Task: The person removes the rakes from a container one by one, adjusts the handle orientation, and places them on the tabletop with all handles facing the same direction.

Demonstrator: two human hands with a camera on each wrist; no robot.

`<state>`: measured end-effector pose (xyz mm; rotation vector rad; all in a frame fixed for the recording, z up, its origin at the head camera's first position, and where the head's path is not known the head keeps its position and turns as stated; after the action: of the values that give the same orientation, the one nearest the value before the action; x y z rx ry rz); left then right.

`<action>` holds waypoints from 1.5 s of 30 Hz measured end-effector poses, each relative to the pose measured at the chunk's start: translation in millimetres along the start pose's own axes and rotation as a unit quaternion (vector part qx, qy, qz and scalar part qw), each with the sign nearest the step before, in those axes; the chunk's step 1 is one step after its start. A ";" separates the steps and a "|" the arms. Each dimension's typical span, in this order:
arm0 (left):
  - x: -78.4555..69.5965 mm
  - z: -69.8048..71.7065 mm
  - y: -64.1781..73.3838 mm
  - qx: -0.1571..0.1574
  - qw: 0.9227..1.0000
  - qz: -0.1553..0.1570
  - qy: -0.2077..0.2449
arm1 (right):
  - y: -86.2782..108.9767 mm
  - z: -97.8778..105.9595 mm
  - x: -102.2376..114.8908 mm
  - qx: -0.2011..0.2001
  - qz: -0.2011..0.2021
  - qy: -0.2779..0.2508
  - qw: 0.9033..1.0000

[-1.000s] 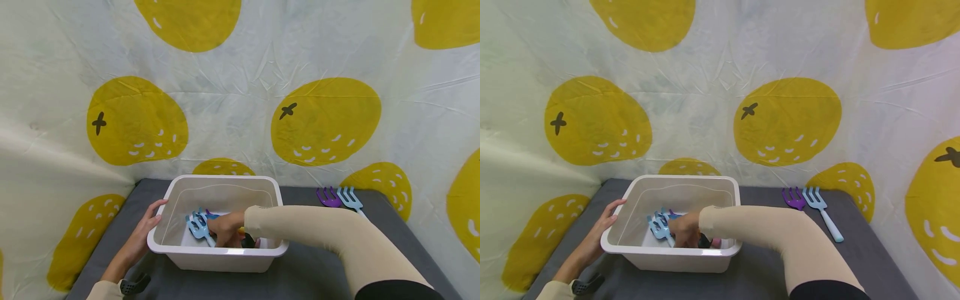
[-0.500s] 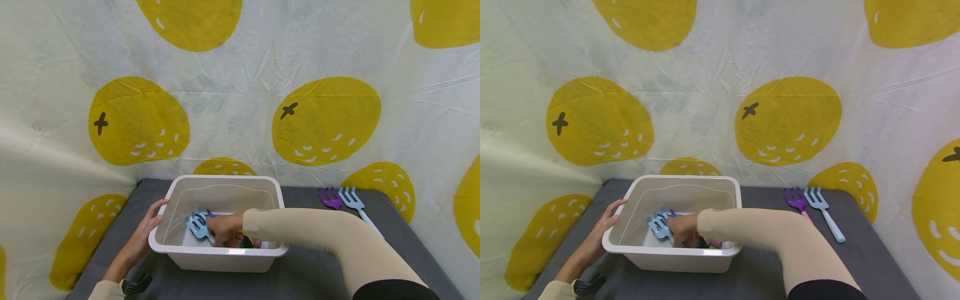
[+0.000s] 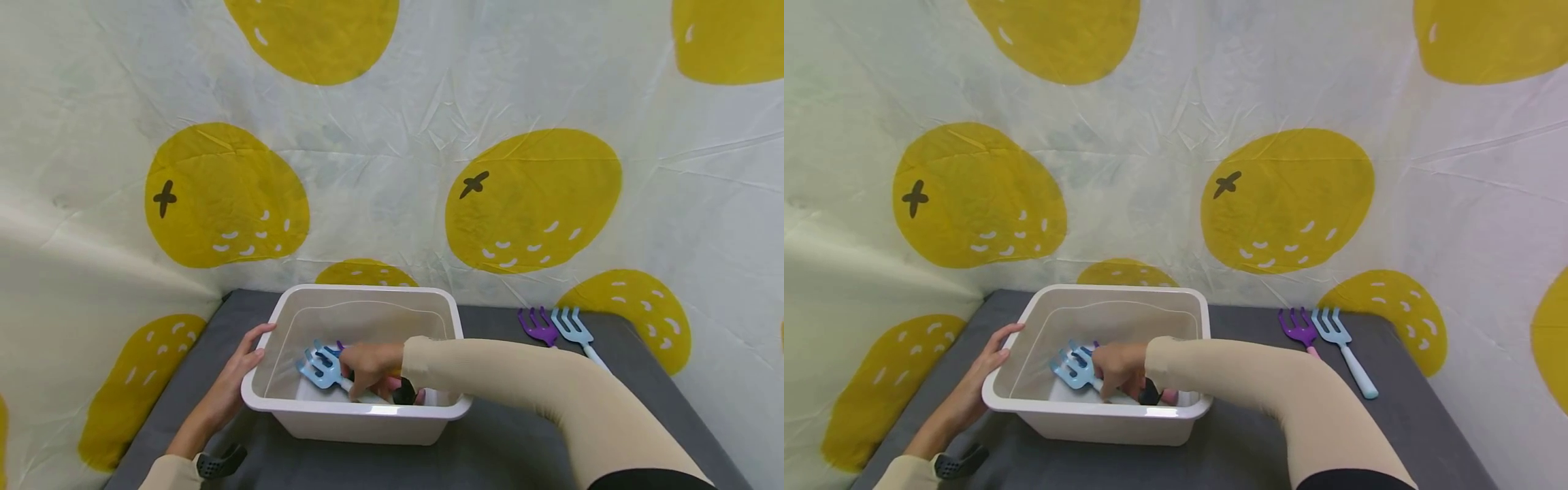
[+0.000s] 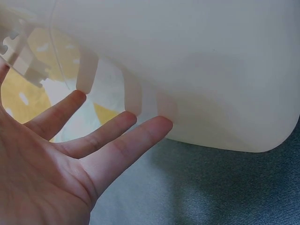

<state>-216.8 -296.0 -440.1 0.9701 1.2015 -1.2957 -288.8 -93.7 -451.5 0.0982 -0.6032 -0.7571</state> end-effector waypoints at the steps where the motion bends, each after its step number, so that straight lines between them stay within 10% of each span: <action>1: -0.3 0.2 0.0 0.000 1.000 0.000 0.000 | -0.7 1.1 0.3 -0.003 0.009 0.005 1.000; 12: 0.6 -1.4 1.8 -0.007 1.000 0.013 0.000 | 6.6 16.7 -1.5 -0.018 0.026 -0.028 0.999; 32: 0.8 4.0 -1.6 -0.009 1.000 0.005 -0.005 | 70.8 135.4 -5.1 -0.069 0.052 -0.130 0.988; 45: 0.0 5.3 -0.1 -0.008 1.000 0.012 -0.011 | 115.6 168.4 -37.4 -0.120 0.021 -0.157 0.980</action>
<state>-216.5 -301.1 -439.3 0.9539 1.1778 -1.2740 -331.0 37.3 -296.0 -0.2614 -0.8056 -0.8048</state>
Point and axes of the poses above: each hand's wrist, its own y-axis away from the middle knuckle, its own z-axis out of the back of the hand, x = y × z, the point moved 7 cm from there along -y, towards the middle knuckle, and after that the axes turned 12 degrees about -x, right-handed, at the moved point
